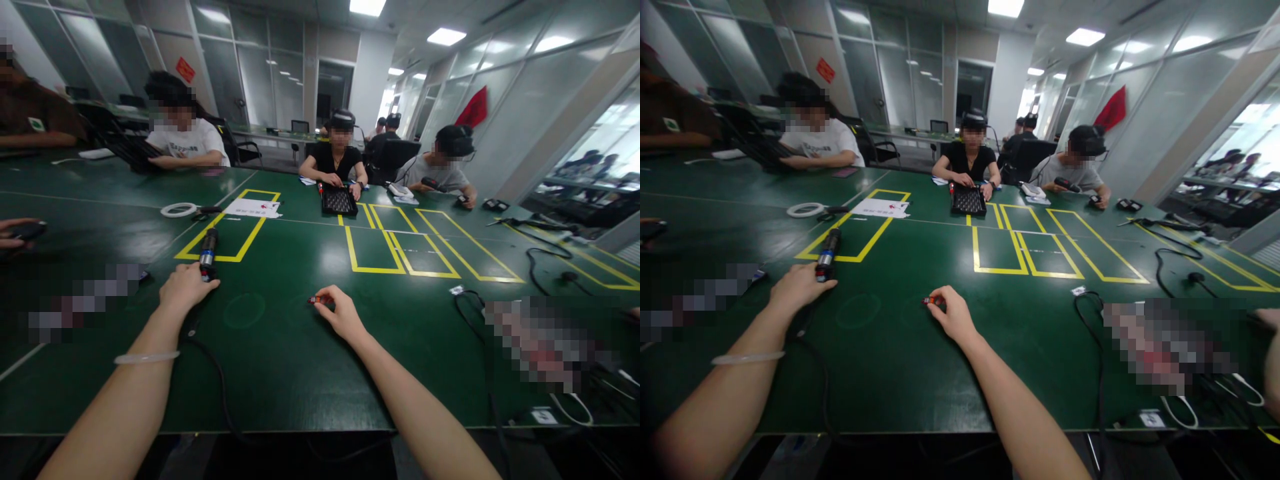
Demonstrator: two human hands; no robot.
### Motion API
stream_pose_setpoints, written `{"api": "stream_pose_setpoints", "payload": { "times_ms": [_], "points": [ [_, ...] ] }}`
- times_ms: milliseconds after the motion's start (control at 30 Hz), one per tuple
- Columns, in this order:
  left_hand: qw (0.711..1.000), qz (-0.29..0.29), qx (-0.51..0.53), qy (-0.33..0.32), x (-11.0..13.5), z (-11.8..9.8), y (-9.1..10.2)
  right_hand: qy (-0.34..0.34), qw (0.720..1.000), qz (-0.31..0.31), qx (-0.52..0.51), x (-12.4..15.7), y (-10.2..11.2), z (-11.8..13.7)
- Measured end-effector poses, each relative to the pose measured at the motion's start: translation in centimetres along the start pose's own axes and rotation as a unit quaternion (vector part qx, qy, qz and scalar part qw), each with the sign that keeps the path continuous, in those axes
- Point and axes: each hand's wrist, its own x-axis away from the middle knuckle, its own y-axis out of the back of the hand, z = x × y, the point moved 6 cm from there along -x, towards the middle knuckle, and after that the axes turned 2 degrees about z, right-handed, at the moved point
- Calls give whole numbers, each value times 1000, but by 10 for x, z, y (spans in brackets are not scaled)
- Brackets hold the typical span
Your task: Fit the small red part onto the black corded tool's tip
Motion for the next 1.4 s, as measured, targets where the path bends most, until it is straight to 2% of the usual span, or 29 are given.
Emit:
{"api": "stream_pose_setpoints", "payload": {
  "times_ms": [133,300,533,700,867,1400],
  "points": [
    [1000,15,-2,-22,16,-32,1,-5,1000,-1,-15,-1,-1,-3],
    [994,34,-30,-97,44,-86,-7,-16,999,-7,-27,-1,0,-5],
    [974,29,30,-222,97,-168,-22,-18,999,-13,-34,-1,3,-4],
    [956,37,58,-284,131,-209,-30,-43,998,-12,-46,-2,8,-12],
    [951,28,45,-306,145,-225,-31,-67,998,-2,-20,-3,10,-17],
    [948,15,37,-317,145,-222,-35,-34,999,15,13,-3,7,-17]
  ]
}}
